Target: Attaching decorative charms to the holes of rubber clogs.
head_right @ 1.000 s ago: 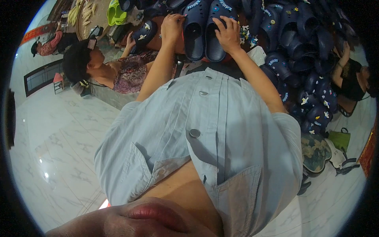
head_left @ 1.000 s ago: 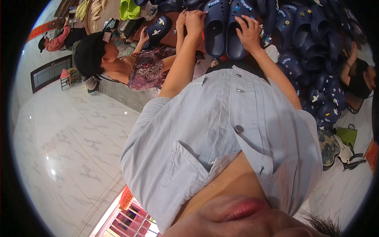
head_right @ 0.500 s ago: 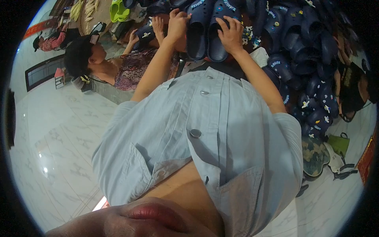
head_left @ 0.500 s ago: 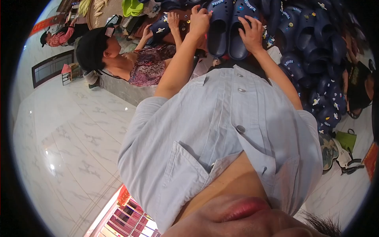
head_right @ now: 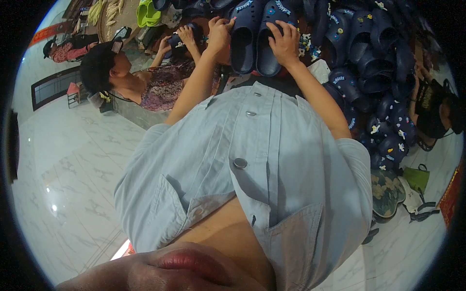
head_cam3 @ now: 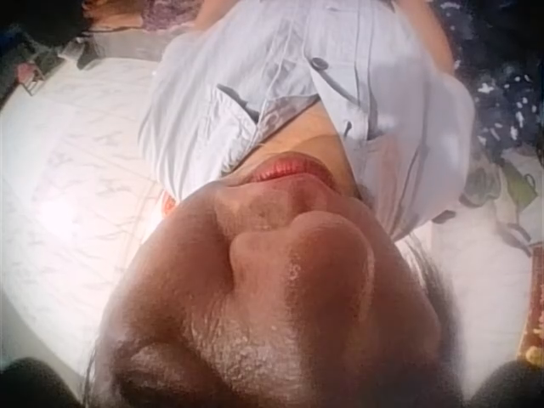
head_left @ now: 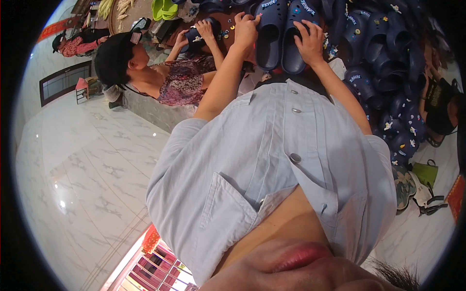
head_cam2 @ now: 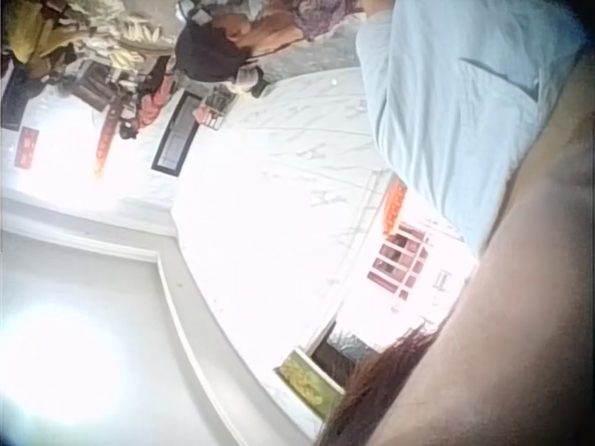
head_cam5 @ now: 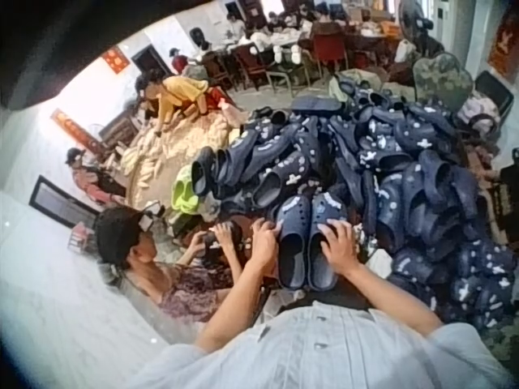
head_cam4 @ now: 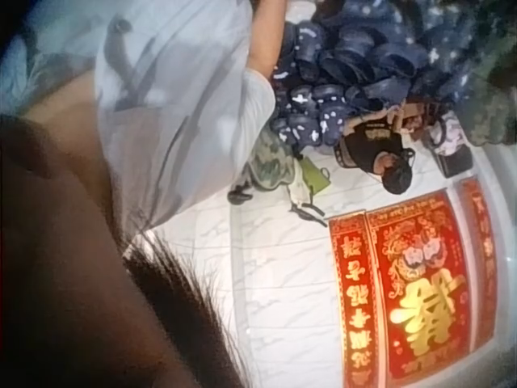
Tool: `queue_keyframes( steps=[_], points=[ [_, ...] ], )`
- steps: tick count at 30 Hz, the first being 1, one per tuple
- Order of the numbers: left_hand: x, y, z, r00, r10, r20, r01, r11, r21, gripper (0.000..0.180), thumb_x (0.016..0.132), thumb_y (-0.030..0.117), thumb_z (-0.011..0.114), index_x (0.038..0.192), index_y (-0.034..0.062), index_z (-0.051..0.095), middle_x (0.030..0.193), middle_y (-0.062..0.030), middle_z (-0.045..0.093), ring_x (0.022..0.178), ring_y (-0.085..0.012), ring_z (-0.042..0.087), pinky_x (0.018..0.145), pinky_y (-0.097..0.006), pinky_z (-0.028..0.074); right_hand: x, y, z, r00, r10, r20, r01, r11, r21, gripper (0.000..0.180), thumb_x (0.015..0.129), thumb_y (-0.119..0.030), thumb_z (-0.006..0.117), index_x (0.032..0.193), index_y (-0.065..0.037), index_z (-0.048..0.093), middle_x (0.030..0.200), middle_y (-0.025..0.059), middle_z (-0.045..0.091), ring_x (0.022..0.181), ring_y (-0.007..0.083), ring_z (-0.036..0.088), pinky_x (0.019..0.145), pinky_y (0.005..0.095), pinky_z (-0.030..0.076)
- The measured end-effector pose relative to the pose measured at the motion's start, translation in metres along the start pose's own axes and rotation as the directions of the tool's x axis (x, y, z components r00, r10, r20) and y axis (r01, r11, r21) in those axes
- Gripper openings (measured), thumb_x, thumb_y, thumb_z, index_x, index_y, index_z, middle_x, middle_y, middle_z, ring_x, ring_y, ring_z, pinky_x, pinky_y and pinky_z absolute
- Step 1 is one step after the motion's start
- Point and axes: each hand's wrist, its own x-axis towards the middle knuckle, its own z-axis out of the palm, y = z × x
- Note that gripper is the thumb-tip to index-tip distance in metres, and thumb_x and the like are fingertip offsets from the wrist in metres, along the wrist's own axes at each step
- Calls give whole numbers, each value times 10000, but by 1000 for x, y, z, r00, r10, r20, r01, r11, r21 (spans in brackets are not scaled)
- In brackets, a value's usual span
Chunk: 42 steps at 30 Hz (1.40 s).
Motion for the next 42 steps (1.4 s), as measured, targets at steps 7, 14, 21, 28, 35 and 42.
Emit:
queue_keyframes(
  steps=[7, 14, 21, 28, 35, 42],
  points=[
    [-13, 5, 2, 992, -7, -125, 1, 999, -49, 420, 728, -16, 560, 1112, 119, 665, 981, -118, 629, 1058, -378, 492, 910, -408, 436, 1, 7, -10, 999, -10, 42, 4, 990, 141, 395, 820, -217, 641, 1206, -174, 574, 1179, 81, 517, 1094, 297, 446, 942, 408, 356],
    [-20, 43, -41, 951, -53, -306, -23, 970, -240, 287, 725, 18, 611, 990, 95, 689, 983, -108, 623, 966, -290, 561, 839, -379, 461, -18, 34, -30, 883, 469, -1, -416, 785, 459, 232, 894, -176, 575, 1093, -68, 624, 1041, 103, 611, 937, 220, 589, 785, 306, 470],
    [-36, 110, -30, 886, 459, 55, -423, 854, -303, 349, 683, 46, 626, 1028, 99, 641, 1060, -118, 586, 953, -307, 575, 807, -388, 485, -41, 50, -27, 806, 593, 6, -532, 719, 446, 213, 896, -153, 560, 1070, -48, 624, 1003, 109, 626, 916, 224, 603, 802, 311, 466],
    [-34, 121, 2, 862, 495, 110, -472, 862, -185, 175, 741, 124, 566, 890, 85, 650, 876, -104, 547, 870, -271, 565, 757, -372, 478, -43, 36, -32, 790, 609, 74, -556, 660, 506, 208, 907, -134, 551, 1078, -41, 622, 995, 83, 629, 876, 164, 606, 770, 277, 474],
    [-35, 117, -4, 898, 425, 114, -382, 881, -278, 209, 754, 139, 631, 950, 70, 651, 958, -94, 604, 865, -278, 593, 710, -377, 508, -49, 40, -37, 778, 621, 95, -563, 621, 546, 213, 911, -147, 555, 1087, -45, 619, 981, 58, 639, 802, 129, 613, 687, 254, 491],
    [-28, 114, -31, 979, -149, 141, 204, 638, -742, 187, 850, 127, 644, 981, -1, 678, 799, -107, 687, 696, -149, 644, 639, -263, 496, -22, 12, -59, 861, 440, 256, -497, 624, 603, 210, 885, -174, 612, 1049, -51, 654, 947, 51, 644, 844, 127, 596, 744, 247, 458]
  ],
)
